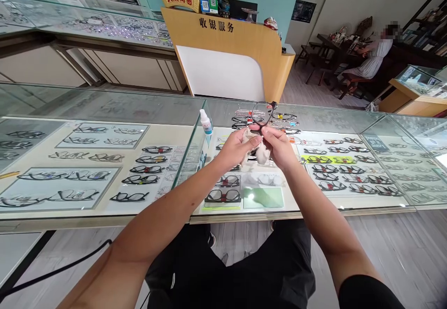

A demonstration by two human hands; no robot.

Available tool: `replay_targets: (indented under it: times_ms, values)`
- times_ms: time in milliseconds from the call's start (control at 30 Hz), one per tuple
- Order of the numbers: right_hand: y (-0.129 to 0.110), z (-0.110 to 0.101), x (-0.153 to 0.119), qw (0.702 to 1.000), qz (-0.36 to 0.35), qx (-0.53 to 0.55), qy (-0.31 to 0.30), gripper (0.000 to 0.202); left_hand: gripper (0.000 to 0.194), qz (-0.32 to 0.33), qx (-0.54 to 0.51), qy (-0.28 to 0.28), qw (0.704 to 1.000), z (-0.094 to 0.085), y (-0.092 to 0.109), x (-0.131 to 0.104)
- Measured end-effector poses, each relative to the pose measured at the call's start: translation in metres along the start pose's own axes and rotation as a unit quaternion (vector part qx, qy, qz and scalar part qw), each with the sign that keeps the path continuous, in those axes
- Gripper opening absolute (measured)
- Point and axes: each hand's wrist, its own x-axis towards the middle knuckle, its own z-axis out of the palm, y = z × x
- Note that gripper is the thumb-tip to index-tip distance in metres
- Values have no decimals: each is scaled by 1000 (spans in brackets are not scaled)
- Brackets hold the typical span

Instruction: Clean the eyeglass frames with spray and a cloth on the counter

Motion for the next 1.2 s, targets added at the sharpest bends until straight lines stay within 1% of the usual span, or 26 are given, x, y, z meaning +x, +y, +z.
replay_targets:
  times_ms: [100,167,267,333,433,533,600,700,767,833,967,1033,1100,1200]
  values:
    - [1,2,-1,999,-6,32,14,56,60,9,-17,22,1000,2,-2,2]
    - [-1,2,-1,999,-6,35,11,53,60,4,-19,19,1000,2,-3,3]
    - [-5,1,-1,999,6,49,21,52,63,-9,-14,0,1000,1,-2,3]
    - [-8,0,-2,996,20,79,30,52,66,-16,-13,-15,1000,-2,-2,1]
    - [-10,-3,-2,991,29,119,44,50,63,-26,5,-49,998,-5,1,-2]
    - [-8,-3,-3,992,24,114,50,49,62,-18,26,-73,997,-5,4,-4]
    - [-7,-2,-3,994,14,100,41,47,65,-4,35,-57,998,-3,3,-5]
    - [-6,2,-4,996,-10,88,29,43,66,21,36,-14,999,1,-1,-2]
    - [-6,3,-4,995,-17,89,28,41,68,31,35,-7,999,-1,-3,1]
    - [-7,3,-3,995,-10,96,32,43,70,20,46,-23,998,-6,-1,2]
    - [-9,-1,-3,993,15,110,42,48,72,-47,88,-106,989,-21,12,0]
    - [-10,-2,-4,992,23,114,43,48,71,-60,103,-128,985,-23,17,-2]
    - [-10,-2,-3,992,25,116,40,48,70,-49,101,-112,987,-20,17,-3]
    - [-10,2,-2,993,7,116,29,44,64,-14,80,-62,995,-13,11,0]
